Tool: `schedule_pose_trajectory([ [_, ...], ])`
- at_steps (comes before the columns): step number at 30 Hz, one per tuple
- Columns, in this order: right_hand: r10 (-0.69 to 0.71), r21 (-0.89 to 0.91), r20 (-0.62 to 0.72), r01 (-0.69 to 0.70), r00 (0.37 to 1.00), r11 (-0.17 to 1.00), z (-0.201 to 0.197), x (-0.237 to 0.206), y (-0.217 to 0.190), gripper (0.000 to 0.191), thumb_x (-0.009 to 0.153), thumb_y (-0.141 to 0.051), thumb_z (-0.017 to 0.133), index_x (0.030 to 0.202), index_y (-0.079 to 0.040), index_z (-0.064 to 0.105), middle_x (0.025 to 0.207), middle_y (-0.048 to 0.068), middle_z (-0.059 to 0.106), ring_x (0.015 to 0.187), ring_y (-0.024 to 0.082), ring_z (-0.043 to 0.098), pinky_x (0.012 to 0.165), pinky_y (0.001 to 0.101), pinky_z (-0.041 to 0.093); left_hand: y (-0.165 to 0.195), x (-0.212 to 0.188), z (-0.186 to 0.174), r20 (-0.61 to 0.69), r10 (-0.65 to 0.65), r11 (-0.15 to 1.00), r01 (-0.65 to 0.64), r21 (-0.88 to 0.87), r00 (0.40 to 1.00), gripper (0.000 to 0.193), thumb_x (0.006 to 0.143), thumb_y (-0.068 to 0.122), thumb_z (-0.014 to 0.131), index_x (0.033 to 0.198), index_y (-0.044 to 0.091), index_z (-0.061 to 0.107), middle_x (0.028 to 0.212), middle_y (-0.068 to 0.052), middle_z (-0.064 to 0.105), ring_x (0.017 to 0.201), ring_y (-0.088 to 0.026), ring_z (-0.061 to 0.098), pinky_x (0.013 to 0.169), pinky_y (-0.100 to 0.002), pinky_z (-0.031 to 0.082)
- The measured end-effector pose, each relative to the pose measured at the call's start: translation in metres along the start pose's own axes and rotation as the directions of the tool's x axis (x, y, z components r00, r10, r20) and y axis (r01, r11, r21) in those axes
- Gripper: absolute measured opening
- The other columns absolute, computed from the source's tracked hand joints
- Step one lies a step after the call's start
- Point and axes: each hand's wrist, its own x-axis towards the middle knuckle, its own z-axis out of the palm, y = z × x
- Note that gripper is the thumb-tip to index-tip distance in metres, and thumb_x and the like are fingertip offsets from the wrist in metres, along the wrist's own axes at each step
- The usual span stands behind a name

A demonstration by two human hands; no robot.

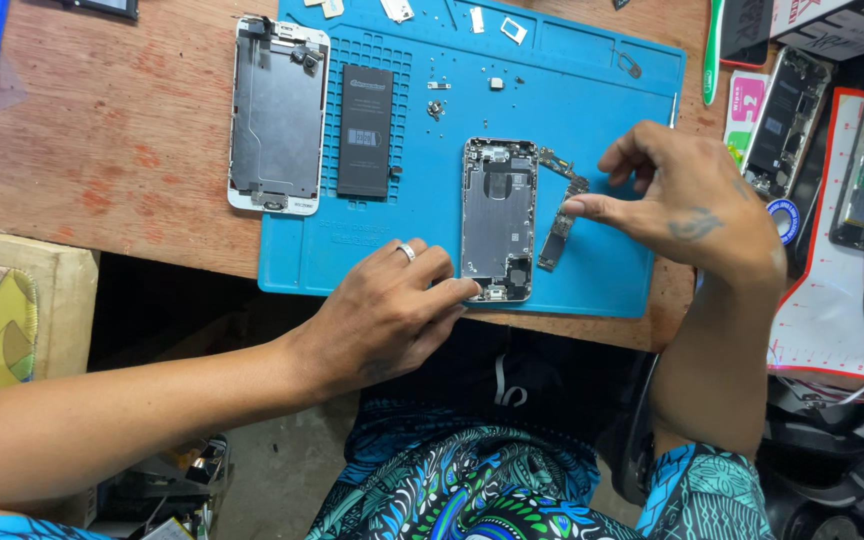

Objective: The person disassembles a smartphone on a blue mat, using a screwdriver and tweezers to remove screws and internal components. They then pick up a different smartphone and interact with its touchscreen, navigating through setup screens.

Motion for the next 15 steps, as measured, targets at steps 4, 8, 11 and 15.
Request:
schedule_pose_trajectory([
  [4,-0.027,0.017,-0.134,0.029,0.991,0.999,0.009,-0.021,-0.012,0.06,0.072,-0.04,0.093,0.107,0.001,0.067,0.084,0.01,0.073,0.065,0.018,0.065,0.061,0.0329,0.054,-0.001,0.0,-0.001,0.004,0.0,1.0,0.0,-0.025,1.0,0.03,0.083,0.007,0.076,0.111,0.004,0.066,0.094,-0.009,0.056,0.083,-0.024,0.056,0.074,-0.038,0.048],
  [8,0.068,0.114,-0.253,-0.04,0.965,0.993,0.033,-0.038,-0.029,0.049,0.081,-0.029,0.089,0.112,0.0,0.065,0.081,0.009,0.072,0.064,0.018,0.065,0.061,0.0333,0.053,-0.001,-0.002,-0.002,-0.003,-0.004,0.999,0.004,-0.037,1.0,0.029,0.081,0.006,0.075,0.109,0.005,0.066,0.093,-0.009,0.056,0.084,-0.026,0.057,0.076,-0.039,0.048],
  [11,0.115,0.139,-0.28,-0.078,0.953,0.987,0.043,-0.041,-0.036,0.046,0.083,-0.024,0.088,0.113,0.0,0.063,0.081,0.01,0.071,0.066,0.019,0.066,0.062,0.035,0.053,-0.002,-0.002,-0.001,0.0,-0.005,0.999,0.005,-0.032,1.0,0.027,0.082,0.006,0.074,0.107,0.006,0.065,0.093,-0.009,0.056,0.084,-0.026,0.057,0.076,-0.04,0.048],
  [15,0.056,0.135,-0.343,-0.01,0.938,0.991,0.046,-0.041,-0.036,0.043,0.085,-0.02,0.086,0.114,0.002,0.062,0.09,0.011,0.071,0.076,0.021,0.068,0.069,0.0359,0.055,-0.002,-0.002,-0.001,-0.006,0.002,1.0,-0.002,-0.019,1.0,0.025,0.083,0.006,0.074,0.106,0.006,0.064,0.093,-0.009,0.056,0.084,-0.025,0.056,0.076,-0.039,0.048],
])
